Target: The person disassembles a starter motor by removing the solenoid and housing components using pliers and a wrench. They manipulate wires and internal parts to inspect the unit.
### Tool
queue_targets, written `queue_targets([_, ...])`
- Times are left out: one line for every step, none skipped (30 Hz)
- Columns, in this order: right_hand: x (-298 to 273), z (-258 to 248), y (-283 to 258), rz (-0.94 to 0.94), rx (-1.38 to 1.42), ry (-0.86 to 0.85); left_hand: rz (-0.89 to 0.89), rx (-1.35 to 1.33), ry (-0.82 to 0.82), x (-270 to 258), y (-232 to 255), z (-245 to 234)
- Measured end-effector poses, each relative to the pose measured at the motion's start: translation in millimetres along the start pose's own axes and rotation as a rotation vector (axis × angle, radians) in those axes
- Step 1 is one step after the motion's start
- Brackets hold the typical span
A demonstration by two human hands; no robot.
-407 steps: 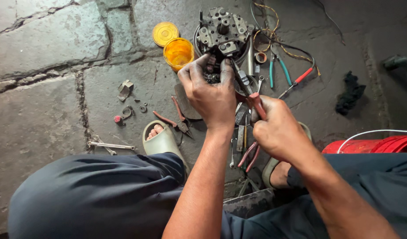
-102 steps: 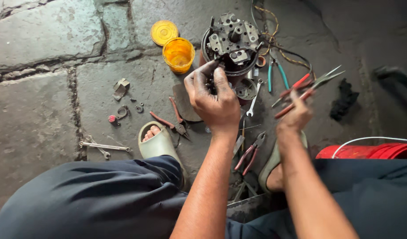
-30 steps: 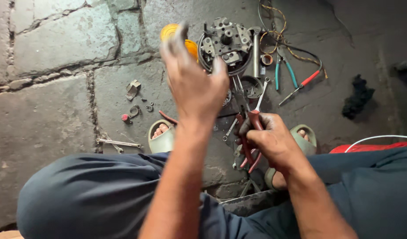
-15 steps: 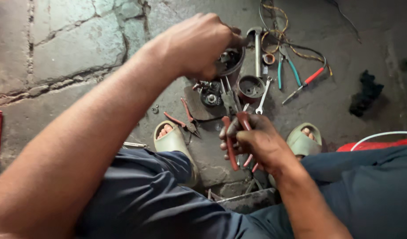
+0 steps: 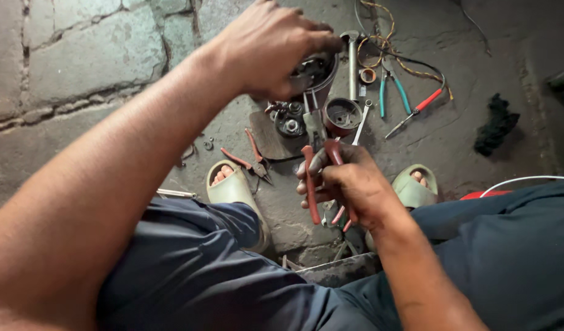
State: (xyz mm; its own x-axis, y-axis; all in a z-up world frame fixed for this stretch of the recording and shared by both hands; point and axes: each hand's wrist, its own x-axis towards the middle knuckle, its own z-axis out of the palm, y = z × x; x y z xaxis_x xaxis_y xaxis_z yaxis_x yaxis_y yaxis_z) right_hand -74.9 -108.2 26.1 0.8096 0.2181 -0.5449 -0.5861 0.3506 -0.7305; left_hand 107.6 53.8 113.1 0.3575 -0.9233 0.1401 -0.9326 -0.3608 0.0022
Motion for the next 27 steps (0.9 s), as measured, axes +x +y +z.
queue_targets([1.5, -2.6, -0.6, 0.008, 0.011, 0.007, 0.007, -0.023, -0.001, 1.4, -3.9, 2.4])
queue_targets([2.7, -3.4, 1.1, 0.023, 0.02, 0.004, 0.003, -0.045, -0.007, -1.4, -6.8, 4.4])
queue_targets([3.0, -4.4, 3.1, 0.015, 0.041, -0.024, 0.024, -0.082, -0.006, -3.4, -8.3, 7.6])
queue_targets([3.3, -7.0, 2.7, 0.003, 0.062, -0.047, 0.049, -0.121, 0.0, -0.6, -9.3, 11.6])
queue_targets([3.9, -8.9, 2.1, -0.009, 0.082, -0.069, 0.075, -0.159, 0.007, 2.3, -10.0, 15.1])
queue_targets([4.3, -9.8, 1.9, -0.003, 0.089, -0.071, 0.062, -0.131, -0.016, 7.0, -10.7, 17.8])
queue_targets([4.7, -10.5, 1.1, 0.003, 0.095, -0.072, 0.05, -0.104, -0.04, 11.9, -10.6, 20.2])
queue_targets([4.7, -10.6, 0.8, 0.008, 0.105, -0.07, 0.042, -0.077, -0.064, 14.7, -9.5, 22.4])
queue_targets([4.3, -10.2, 0.6, 0.019, 0.11, -0.066, 0.053, -0.066, -0.047, 15.3, -8.1, 24.1])
queue_targets([3.6, -9.2, 0.5, 0.027, 0.12, -0.06, 0.068, -0.055, -0.032, 16.6, -7.2, 25.0])
queue_targets([3.3, -8.7, -0.3, 0.036, 0.129, -0.054, 0.084, -0.044, -0.016, 17.5, -6.5, 25.5])
queue_targets([4.4, -8.2, -0.5, 0.017, 0.126, -0.072, 0.038, -0.053, -0.081, 18.4, -5.9, 26.0])
queue_targets([6.2, -7.4, -0.4, -0.001, 0.122, -0.09, -0.008, -0.061, -0.146, 19.0, -5.8, 26.6])
queue_targets([7.2, -6.9, -0.7, -0.019, 0.12, -0.107, -0.053, -0.069, -0.212, 19.2, -6.2, 27.9])
queue_targets([7.4, -6.5, -1.1, -0.036, 0.106, -0.089, -0.001, -0.082, -0.141, 19.9, -7.4, 29.6])
queue_targets([7.8, -4.9, -1.3, -0.053, 0.092, -0.071, 0.052, -0.095, -0.071, 20.7, -9.6, 31.1])
queue_targets([8.3, -3.0, -1.6, -0.07, 0.077, -0.052, 0.104, -0.109, 0.0, 20.4, -11.1, 32.6])
queue_targets([9.0, -1.1, -2.1, -0.05, 0.067, -0.026, 0.059, -0.119, -0.017, 17.5, -11.6, 33.5])
queue_targets([10.6, 0.4, -3.2, -0.03, 0.057, 0.0, 0.014, -0.128, -0.034, 14.0, -11.9, 33.1])
queue_targets([11.6, 1.4, -3.8, -0.009, 0.05, 0.028, -0.029, -0.141, -0.053, 12.4, -11.6, 32.4])
queue_targets([12.1, 2.3, -3.6, -0.009, 0.061, 0.036, -0.127, -0.109, -0.184, 12.3, -11.2, 30.7])
queue_targets([12.9, 3.4, -3.0, -0.012, 0.074, 0.044, -0.223, -0.071, -0.314, 12.4, -10.9, 27.6])
queue_targets([13.3, 4.1, -2.1, -0.016, 0.086, 0.051, -0.32, -0.031, -0.444, 12.3, -9.4, 24.7])
queue_targets([14.3, 4.6, -1.3, -0.01, 0.106, 0.042, -0.306, -0.048, -0.402, 12.0, -7.6, 21.7])
queue_targets([15.0, 4.8, -0.5, -0.004, 0.126, 0.032, -0.293, -0.065, -0.359, 11.8, -5.9, 19.0])
queue_targets([16.0, 4.9, 0.7, -0.001, 0.146, 0.022, -0.279, -0.081, -0.316, 11.4, -4.9, 16.4])
queue_targets([16.8, 5.0, 2.1, 0.008, 0.143, 0.023, -0.225, -0.078, -0.278, 10.1, -4.0, 14.3])
